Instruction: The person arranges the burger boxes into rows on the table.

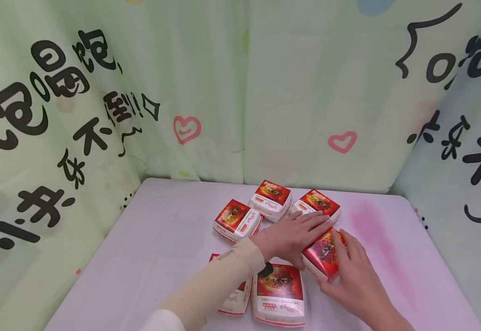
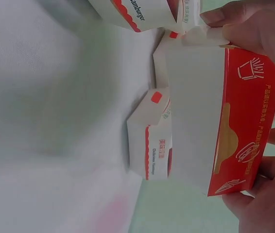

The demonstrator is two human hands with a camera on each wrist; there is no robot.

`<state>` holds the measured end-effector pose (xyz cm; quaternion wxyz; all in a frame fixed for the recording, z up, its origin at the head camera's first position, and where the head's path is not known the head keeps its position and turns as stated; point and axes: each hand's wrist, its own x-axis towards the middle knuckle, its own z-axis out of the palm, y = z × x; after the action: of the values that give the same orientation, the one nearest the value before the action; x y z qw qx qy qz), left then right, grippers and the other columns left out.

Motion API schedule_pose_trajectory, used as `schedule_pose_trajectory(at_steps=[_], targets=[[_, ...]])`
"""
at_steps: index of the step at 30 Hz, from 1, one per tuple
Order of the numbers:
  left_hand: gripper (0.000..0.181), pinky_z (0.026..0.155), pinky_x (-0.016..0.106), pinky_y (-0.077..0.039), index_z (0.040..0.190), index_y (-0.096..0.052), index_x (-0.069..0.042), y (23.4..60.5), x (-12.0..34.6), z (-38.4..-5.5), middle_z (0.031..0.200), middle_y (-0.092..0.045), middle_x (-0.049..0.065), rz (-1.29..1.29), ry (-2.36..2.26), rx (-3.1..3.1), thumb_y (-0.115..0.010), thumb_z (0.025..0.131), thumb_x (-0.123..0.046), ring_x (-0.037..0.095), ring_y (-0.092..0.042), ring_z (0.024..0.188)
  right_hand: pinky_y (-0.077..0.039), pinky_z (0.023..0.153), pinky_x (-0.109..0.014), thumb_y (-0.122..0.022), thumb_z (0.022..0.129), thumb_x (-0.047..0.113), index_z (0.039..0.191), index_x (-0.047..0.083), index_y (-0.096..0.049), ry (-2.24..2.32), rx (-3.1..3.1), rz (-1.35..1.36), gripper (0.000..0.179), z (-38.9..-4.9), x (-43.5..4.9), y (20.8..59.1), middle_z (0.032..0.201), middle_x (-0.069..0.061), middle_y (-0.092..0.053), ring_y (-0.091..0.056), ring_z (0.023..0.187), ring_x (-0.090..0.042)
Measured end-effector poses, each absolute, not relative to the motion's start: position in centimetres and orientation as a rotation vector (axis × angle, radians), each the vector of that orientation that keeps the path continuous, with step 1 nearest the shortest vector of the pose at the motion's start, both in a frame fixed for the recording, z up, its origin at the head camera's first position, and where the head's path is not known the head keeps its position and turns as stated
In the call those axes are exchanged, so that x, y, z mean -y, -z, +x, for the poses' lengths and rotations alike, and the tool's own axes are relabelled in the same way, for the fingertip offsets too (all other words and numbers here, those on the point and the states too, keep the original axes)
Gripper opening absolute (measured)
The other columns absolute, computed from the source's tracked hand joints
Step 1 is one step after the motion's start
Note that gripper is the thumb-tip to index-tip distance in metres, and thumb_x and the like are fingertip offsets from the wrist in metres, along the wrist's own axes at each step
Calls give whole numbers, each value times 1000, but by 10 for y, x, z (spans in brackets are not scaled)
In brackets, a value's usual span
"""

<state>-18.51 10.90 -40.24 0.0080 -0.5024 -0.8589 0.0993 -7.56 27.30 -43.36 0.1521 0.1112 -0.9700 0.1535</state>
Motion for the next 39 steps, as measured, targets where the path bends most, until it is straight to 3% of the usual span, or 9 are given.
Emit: schedule_pose_trajectory(at_steps=[11, 16, 22, 31, 39], targets=[[112, 122, 28, -27, 158, -16, -21, 404, -95, -181, 161, -26, -8, -1533, -238, 2620, -69, 74, -72, 10, -20, 151, -47, 88, -70, -92, 61, 29, 152, -2, -26, -473, 2819, 329, 117, -74, -270, 436, 148, -28, -28, -26, 131, -44], [111, 122, 28, -26, 158, -17, -21, 407, -93, -178, 160, -28, -8, -1467, -219, 2661, -66, 75, -74, 10, -21, 150, -46, 89, -71, -93, 60, 34, 153, 0, -25, -451, 2840, 289, 120, -73, -268, 435, 149, -29, -27, -24, 132, -44], [110, 122, 29, -25, 158, -15, -22, 407, -91, -172, 161, -26, -7, -1420, -197, 2681, -66, 75, -74, 12, -20, 150, -47, 90, -69, -94, 59, 28, 153, 0, -26, -442, 2854, 290, 119, -76, -268, 430, 146, -28, -31, -28, 129, -44], [124, 124, 33, -22, 158, 2, -37, 402, -77, -172, 162, -17, -6, -1549, -190, 2752, -71, 67, -76, 13, -14, 151, -58, 80, -56, -95, 59, 27, 150, -1, -32, -420, 2861, 453, 115, -77, -283, 423, 147, -22, -34, -34, 126, -37], [123, 123, 30, -24, 158, -7, -42, 398, -67, -183, 163, -18, -9, -1713, -125, 2782, -76, 61, -76, 9, -21, 149, -62, 73, -41, -94, 59, 29, 154, 10, -31, -402, 2858, 532, 116, -76, -293, 423, 150, -16, -34, -35, 128, -31]])
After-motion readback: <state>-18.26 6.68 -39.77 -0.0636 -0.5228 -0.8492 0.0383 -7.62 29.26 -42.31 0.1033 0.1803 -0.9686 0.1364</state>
